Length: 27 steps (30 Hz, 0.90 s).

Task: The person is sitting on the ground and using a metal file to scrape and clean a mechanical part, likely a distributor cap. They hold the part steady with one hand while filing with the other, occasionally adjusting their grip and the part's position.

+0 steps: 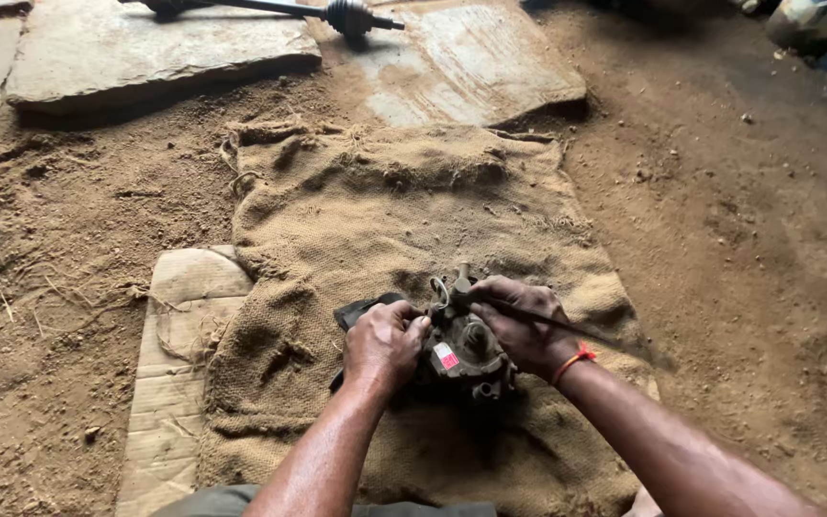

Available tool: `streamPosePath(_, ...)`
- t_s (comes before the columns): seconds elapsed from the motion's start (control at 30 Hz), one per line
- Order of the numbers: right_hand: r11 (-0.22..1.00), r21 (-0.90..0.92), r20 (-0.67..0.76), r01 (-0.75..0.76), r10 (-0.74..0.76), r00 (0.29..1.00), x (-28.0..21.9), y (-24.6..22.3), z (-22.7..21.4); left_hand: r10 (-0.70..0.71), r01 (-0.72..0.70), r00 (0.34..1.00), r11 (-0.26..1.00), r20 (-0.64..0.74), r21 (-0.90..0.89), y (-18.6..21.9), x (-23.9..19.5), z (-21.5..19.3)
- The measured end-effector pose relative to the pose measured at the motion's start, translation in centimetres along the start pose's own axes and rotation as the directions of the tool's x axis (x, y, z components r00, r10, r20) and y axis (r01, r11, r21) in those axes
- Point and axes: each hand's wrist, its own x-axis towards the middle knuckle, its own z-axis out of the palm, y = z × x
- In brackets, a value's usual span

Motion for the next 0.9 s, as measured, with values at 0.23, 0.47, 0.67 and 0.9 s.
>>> streamPosePath(0.23, 0.994, 0.109, -0.009, 0.031, -0.03, 1.0, 0.1, 0.3, 0.2, -0.013, 0.013, 1.0, 1.0, 0.009, -0.013, 0.3, 0.0, -0.3)
streamPosePath(0.47, 0.953, 0.302, -0.004, 0.024, -0.024, 1.0, 0.9, 0.3, 0.8, 0.051, -0.054, 0.996, 0.998, -0.072, -0.04, 0.8, -0.5, -1.1)
streamPosePath(0.67, 0.963, 0.257, 0.007, -0.075, 0.076, 0.997, 1.0, 0.4, 0.9, -0.013, 0.012, 1.0, 0.997, -0.008, -0.075, 0.6, -0.5, -0.8)
streamPosePath(0.9, 0.895, 0.382, 0.055, -0.233, 0.23, 0.972, 0.5, -0.4, 1.6, 0.022, -0.022, 0.999, 1.0, -0.033, 0.006, 0.3, 0.1, -0.4)
